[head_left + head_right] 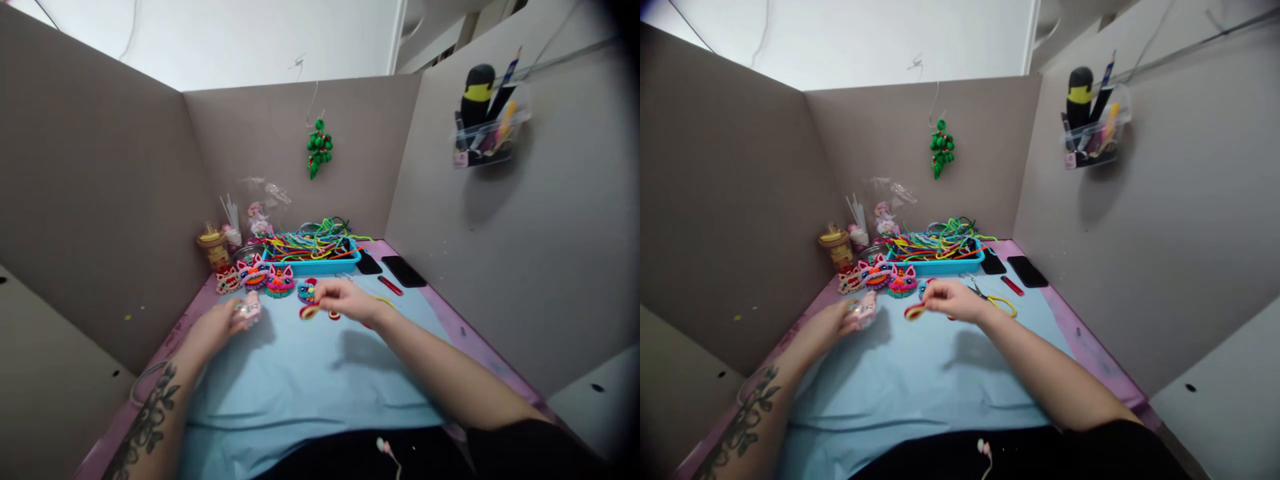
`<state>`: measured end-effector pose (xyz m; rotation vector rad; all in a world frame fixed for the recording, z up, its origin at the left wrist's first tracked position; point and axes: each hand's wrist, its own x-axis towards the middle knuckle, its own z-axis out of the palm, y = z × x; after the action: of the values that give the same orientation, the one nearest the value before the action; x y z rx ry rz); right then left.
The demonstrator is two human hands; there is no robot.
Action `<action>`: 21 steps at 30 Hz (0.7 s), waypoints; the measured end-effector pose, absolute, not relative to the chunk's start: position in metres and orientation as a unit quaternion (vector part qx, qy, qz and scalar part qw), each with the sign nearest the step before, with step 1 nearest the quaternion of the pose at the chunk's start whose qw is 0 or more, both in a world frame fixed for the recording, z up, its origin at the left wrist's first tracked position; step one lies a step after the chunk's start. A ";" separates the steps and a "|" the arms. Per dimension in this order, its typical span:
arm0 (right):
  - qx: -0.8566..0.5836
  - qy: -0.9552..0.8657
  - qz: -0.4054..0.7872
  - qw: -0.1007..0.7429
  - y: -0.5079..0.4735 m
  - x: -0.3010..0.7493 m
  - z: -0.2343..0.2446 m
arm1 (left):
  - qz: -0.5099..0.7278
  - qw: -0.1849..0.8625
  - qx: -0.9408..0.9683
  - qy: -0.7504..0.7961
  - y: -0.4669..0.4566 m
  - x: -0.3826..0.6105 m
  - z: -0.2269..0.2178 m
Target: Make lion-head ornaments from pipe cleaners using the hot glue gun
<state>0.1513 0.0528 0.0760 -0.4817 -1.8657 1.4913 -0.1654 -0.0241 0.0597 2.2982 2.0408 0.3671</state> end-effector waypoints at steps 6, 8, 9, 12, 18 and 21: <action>-0.313 -0.688 0.577 0.308 0.045 0.151 0.005 | 0.073 -0.008 0.668 0.740 -0.027 -0.217 0.044; -0.355 -0.637 0.585 0.356 0.054 0.160 -0.004 | 0.067 -0.003 0.663 0.745 -0.030 -0.223 0.040; -0.361 -0.611 0.594 0.377 0.059 0.165 -0.005 | 0.060 0.001 0.658 0.751 -0.032 -0.225 0.039; -0.365 -0.543 0.615 0.441 0.073 0.181 -0.001 | 0.047 -0.031 0.615 0.786 -0.040 -0.220 0.049; -0.394 -0.463 0.596 0.524 0.107 0.189 0.004 | 0.213 -0.010 0.674 0.707 -0.028 -0.146 0.079; -0.397 -0.426 0.605 0.543 0.120 0.176 0.002 | 0.211 0.077 0.722 0.654 0.004 -0.096 0.068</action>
<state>0.1759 0.1202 0.0023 -0.9416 -1.0116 1.4373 -0.0962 0.0039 0.0680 2.1637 1.9607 0.6317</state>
